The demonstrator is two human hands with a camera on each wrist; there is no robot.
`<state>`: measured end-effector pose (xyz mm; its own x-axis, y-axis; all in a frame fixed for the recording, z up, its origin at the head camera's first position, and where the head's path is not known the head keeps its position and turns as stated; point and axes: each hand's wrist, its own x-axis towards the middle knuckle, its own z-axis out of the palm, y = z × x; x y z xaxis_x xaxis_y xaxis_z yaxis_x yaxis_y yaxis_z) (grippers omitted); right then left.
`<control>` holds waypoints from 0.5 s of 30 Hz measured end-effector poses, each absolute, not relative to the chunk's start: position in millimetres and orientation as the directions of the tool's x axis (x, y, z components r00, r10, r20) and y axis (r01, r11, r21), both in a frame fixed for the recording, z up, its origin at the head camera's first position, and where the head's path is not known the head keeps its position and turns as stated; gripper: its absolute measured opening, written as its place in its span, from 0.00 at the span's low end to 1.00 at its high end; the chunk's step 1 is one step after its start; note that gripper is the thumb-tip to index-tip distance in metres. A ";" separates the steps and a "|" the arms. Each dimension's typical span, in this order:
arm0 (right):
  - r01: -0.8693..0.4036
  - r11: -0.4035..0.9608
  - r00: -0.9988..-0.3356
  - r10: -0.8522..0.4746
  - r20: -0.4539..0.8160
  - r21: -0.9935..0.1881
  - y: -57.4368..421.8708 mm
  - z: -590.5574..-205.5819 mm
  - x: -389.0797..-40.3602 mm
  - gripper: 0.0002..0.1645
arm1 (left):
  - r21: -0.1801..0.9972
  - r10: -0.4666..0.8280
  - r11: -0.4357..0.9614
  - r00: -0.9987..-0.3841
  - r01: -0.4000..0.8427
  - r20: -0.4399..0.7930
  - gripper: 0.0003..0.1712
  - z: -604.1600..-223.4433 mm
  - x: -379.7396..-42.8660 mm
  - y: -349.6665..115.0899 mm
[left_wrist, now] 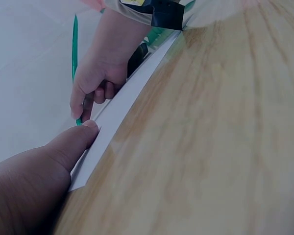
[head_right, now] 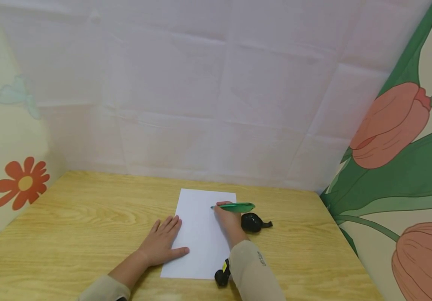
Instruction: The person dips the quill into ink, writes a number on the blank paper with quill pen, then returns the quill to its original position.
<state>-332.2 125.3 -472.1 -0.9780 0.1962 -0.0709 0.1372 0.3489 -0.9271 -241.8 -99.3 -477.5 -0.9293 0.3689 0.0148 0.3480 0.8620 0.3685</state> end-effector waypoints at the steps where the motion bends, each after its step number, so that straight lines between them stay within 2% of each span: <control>1: 0.138 0.349 -0.978 0.194 -0.073 -0.927 125.3 -472.1 -332.4 0.12 | 0.368 0.368 0.862 -0.930 0.348 0.015 0.57 -477.4 -241.8 -99.2; 15: 0.139 0.328 -0.980 0.180 -0.083 -0.934 124.5 -471.5 -332.3 0.12 | 0.358 0.366 0.867 -0.930 0.348 0.017 0.58 -477.7 -240.8 -98.8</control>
<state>-332.3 124.5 -471.5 -0.9802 0.1796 -0.0832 0.1393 0.3276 -0.9345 -240.8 -98.8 -477.7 -0.9303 0.3664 0.0165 0.3477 0.8667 0.3577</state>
